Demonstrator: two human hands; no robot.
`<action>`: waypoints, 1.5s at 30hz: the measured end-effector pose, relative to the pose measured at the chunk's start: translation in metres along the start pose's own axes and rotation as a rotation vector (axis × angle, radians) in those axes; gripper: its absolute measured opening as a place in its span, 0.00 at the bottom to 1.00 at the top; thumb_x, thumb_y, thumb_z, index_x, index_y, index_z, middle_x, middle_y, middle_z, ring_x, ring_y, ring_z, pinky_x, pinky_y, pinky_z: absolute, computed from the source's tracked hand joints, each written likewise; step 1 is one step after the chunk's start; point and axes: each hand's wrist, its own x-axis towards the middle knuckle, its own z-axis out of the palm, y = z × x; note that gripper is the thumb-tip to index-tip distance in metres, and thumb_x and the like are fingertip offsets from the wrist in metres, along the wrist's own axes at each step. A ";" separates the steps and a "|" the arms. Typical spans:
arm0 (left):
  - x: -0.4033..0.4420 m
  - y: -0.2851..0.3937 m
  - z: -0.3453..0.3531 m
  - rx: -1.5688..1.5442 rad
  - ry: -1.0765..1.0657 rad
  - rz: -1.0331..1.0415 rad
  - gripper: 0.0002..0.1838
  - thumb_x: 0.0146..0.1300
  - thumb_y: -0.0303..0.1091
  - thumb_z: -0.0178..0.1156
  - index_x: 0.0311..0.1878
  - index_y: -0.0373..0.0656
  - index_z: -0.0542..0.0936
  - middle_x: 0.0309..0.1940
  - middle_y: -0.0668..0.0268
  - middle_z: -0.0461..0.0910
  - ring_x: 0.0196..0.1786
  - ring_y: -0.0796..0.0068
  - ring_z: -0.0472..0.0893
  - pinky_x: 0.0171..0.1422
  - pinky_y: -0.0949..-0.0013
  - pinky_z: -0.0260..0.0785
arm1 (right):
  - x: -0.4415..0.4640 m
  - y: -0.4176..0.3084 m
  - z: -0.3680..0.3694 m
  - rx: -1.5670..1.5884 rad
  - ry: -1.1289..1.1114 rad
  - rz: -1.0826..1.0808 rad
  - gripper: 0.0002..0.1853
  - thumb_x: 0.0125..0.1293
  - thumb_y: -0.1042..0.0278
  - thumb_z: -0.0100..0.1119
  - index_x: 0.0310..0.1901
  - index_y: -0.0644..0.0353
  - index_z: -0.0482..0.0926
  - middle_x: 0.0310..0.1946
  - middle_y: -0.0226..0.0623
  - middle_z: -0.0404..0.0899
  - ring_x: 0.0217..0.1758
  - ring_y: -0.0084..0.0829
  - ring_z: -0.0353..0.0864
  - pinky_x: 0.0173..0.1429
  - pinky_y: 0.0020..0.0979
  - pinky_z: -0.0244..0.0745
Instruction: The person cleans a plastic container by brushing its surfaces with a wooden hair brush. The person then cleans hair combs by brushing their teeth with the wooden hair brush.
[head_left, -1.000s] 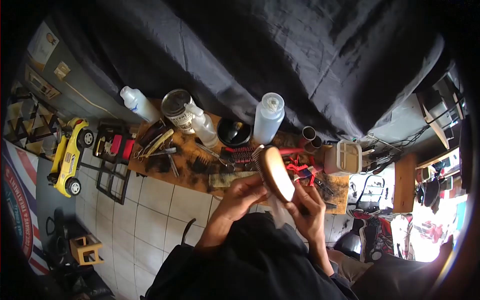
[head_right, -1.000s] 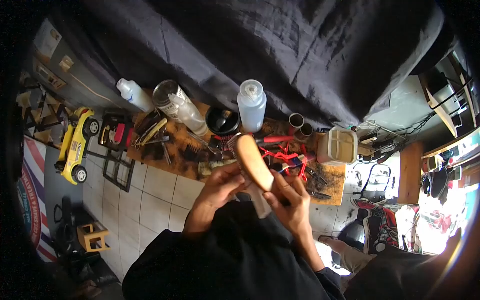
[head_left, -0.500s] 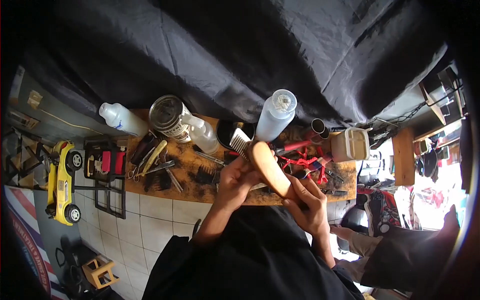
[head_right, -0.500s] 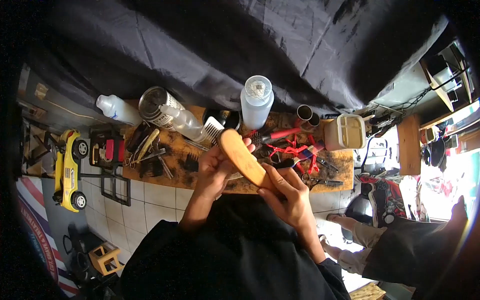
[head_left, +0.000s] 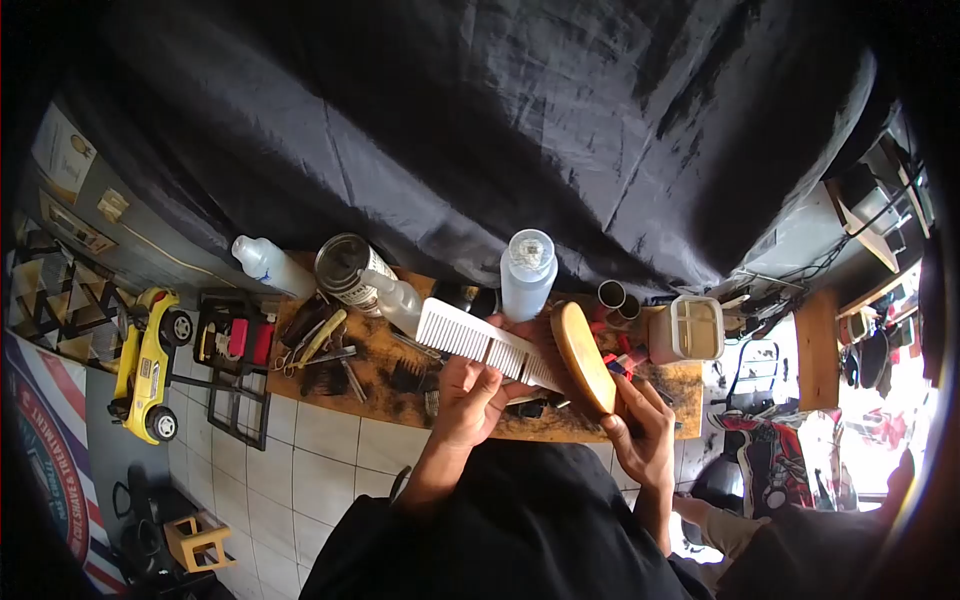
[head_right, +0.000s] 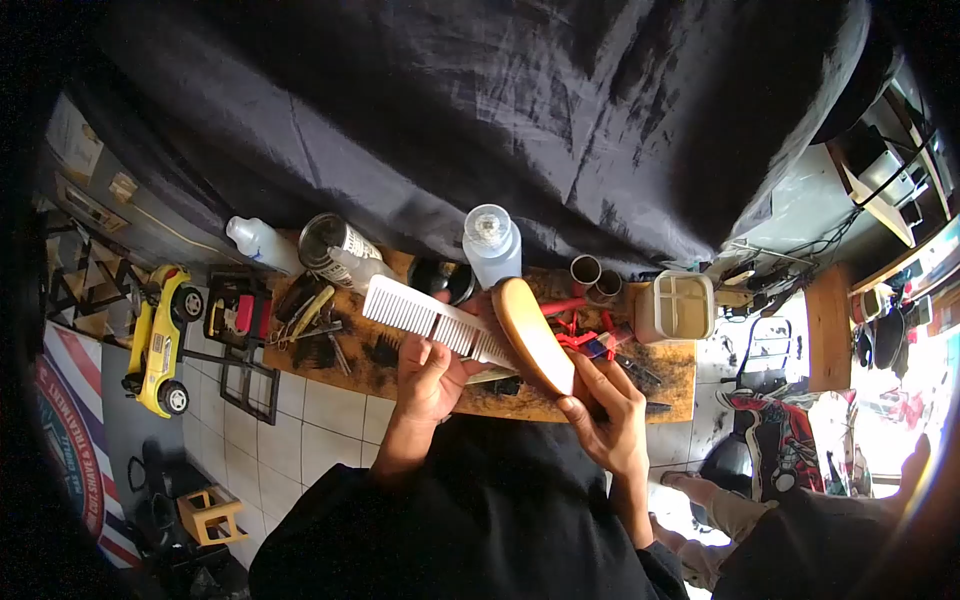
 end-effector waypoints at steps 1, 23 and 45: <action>0.001 -0.003 0.003 -0.046 0.010 0.025 0.27 0.70 0.30 0.49 0.70 0.42 0.55 0.66 0.48 0.60 0.65 0.53 0.68 0.63 0.50 0.71 | -0.002 0.001 -0.004 0.019 0.000 0.020 0.25 0.60 0.61 0.63 0.54 0.70 0.74 0.29 0.40 0.70 0.30 0.28 0.70 0.36 0.29 0.68; -0.043 -0.072 0.037 0.438 0.013 -0.094 0.35 0.58 0.20 0.62 0.67 0.36 0.56 0.61 0.53 0.66 0.55 0.65 0.78 0.58 0.68 0.73 | 0.022 0.041 -0.012 0.679 0.075 0.285 0.16 0.58 0.74 0.67 0.45 0.65 0.73 0.33 0.27 0.77 0.34 0.17 0.74 0.38 0.20 0.71; -0.003 -0.058 0.051 0.555 0.063 -0.328 0.13 0.70 0.28 0.50 0.55 0.36 0.70 0.38 0.71 0.74 0.40 0.88 0.73 0.42 0.80 0.67 | 0.044 0.069 -0.019 0.289 0.010 -0.029 0.28 0.67 0.59 0.56 0.61 0.72 0.67 0.54 0.48 0.63 0.58 0.38 0.65 0.63 0.34 0.60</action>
